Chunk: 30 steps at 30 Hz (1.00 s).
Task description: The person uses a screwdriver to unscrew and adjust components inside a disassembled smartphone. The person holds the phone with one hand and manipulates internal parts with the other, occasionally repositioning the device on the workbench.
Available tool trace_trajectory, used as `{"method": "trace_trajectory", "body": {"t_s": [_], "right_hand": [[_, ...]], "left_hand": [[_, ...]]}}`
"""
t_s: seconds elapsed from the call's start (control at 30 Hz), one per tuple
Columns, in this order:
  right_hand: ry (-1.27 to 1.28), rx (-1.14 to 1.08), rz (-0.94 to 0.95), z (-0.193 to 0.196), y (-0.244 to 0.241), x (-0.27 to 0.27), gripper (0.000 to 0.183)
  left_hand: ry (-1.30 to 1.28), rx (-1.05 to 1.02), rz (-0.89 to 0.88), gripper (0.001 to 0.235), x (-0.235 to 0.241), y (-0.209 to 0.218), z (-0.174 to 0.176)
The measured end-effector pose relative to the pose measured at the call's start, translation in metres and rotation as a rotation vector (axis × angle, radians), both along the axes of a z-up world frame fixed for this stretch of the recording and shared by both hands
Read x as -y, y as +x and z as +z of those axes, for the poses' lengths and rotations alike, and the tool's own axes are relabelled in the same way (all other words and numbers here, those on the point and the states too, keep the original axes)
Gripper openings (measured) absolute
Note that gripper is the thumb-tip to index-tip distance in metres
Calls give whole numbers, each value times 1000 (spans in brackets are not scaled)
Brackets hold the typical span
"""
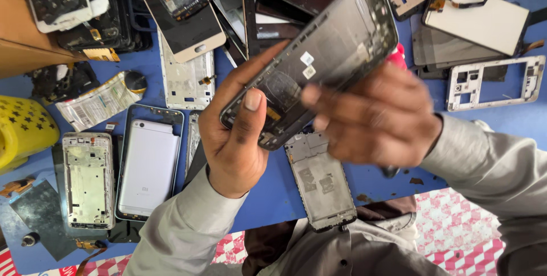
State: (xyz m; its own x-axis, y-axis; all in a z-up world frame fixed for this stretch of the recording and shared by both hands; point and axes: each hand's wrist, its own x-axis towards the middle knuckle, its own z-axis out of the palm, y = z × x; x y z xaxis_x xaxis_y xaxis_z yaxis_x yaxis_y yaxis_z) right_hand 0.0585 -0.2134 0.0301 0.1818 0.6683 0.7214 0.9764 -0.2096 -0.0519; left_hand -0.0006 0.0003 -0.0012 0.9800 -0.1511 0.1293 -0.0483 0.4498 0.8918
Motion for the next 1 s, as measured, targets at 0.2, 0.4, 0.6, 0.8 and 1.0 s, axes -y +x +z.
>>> {"method": "trace_trajectory", "body": {"t_s": [0.2, 0.4, 0.6, 0.8, 1.0], "right_hand": [[36, 11, 30, -28, -5, 19, 26], [88, -112, 19, -28, -4, 43, 50], [98, -123, -137, -15, -4, 51, 43], [330, -59, -294, -19, 7, 45, 30], [230, -283, -465, -17, -13, 35, 20]], "left_hand": [[48, 61, -5, 43, -3, 1, 3], [-45, 49, -52, 48, -3, 5, 9], [-56, 71, -55, 53, -1, 9, 9], [-43, 57, -92, 57, -4, 8, 15], [-38, -24, -185, 71, -2, 7, 17]]}}
